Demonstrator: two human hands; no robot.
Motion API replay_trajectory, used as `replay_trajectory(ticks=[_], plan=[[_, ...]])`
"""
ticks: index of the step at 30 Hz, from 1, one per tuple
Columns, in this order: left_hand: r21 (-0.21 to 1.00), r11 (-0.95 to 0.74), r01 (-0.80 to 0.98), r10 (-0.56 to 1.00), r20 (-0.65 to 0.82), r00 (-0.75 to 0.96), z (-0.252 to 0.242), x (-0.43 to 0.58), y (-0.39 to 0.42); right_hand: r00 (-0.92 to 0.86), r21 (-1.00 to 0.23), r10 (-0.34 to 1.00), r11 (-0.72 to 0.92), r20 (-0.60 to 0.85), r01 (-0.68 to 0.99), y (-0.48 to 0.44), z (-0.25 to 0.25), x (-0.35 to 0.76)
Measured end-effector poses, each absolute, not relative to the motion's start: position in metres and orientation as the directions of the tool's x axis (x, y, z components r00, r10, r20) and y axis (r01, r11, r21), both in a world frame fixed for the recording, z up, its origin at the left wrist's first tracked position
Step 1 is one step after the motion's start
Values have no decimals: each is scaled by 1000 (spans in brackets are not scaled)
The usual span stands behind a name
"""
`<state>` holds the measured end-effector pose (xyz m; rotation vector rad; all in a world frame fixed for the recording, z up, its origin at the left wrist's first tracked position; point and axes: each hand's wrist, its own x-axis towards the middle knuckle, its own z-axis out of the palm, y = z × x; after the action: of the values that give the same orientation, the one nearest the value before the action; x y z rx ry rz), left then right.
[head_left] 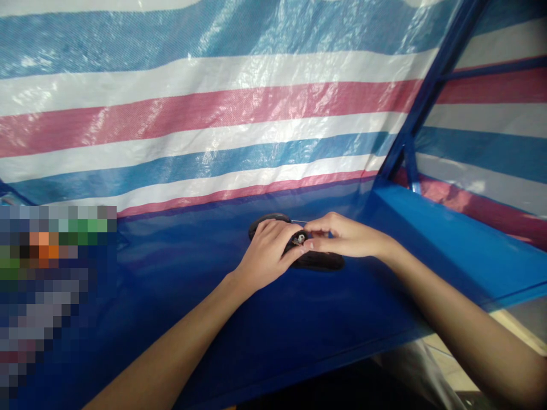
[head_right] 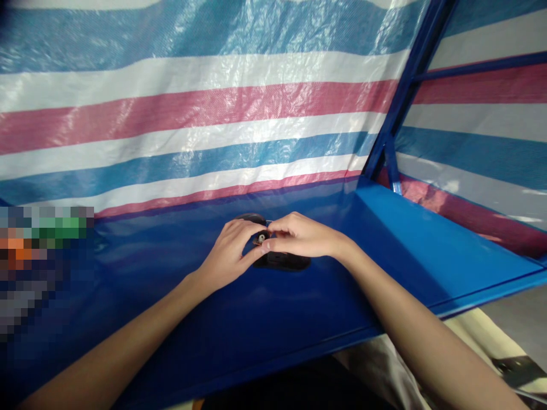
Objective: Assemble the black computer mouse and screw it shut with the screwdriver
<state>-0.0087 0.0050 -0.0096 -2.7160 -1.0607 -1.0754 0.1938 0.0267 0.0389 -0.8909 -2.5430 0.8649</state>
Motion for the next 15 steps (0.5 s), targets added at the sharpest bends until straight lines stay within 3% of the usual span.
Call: replay_trajectory(ticks=[5, 15], plan=[[242, -729, 641, 623, 624, 473, -11, -9, 6, -740, -726, 670, 539, 62, 427, 26, 39, 194], [357, -694, 625, 676, 620, 398, -11, -8, 6, -736, -747, 674, 519, 59, 416, 26, 38, 195]])
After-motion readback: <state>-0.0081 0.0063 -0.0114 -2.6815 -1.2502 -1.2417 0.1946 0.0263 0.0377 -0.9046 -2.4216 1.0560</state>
